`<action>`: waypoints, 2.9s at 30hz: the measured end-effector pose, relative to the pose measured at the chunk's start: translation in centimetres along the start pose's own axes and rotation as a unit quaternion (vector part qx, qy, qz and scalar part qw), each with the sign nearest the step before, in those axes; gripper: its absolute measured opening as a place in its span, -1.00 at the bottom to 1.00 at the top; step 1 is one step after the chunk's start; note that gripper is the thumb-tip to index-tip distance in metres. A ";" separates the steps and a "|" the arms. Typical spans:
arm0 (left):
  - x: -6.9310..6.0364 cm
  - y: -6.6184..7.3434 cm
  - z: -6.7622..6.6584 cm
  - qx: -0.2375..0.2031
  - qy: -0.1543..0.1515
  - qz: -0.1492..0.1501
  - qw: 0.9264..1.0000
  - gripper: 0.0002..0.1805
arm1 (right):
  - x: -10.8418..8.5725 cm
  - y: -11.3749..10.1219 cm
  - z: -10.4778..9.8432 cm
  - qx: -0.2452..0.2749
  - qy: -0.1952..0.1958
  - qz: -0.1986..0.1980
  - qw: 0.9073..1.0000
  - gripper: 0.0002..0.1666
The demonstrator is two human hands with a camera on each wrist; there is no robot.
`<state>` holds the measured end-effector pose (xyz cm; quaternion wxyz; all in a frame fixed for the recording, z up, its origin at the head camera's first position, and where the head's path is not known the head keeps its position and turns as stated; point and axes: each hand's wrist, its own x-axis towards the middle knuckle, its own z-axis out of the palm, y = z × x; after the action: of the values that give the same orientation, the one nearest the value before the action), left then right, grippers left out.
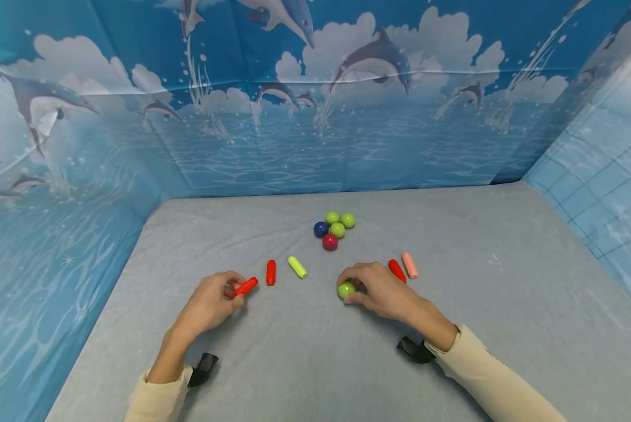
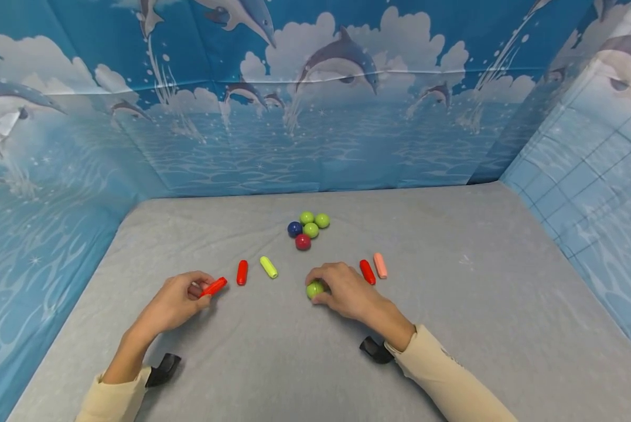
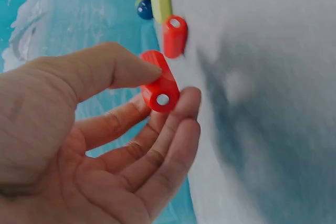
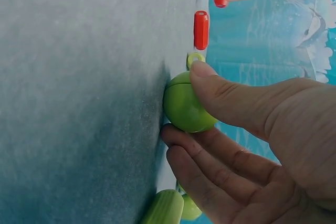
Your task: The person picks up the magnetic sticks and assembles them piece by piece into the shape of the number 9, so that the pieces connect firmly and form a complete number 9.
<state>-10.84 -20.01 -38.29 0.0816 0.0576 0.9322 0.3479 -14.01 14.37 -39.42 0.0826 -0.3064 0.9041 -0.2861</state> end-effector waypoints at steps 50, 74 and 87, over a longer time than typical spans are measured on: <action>3.5 6.9 8.5 -0.098 -0.061 0.145 0.983 -0.92 | -0.2 0.1 -0.5 -0.014 -0.012 -0.006 1.000 -0.67; 4.8 7.7 7.1 -0.054 -0.034 0.167 0.984 -0.77 | -0.5 0.4 -0.4 -0.021 -0.002 -0.015 1.000 -0.69; 9.6 9.1 6.1 -0.036 -0.066 0.148 0.986 -0.64 | -0.4 0.4 -0.4 -0.018 -0.007 -0.014 1.000 -0.67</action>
<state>-18.63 -7.73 -37.94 0.0923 0.2146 0.8929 0.3849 -14.00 15.10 -39.36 0.0797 -0.3228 0.9041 -0.2684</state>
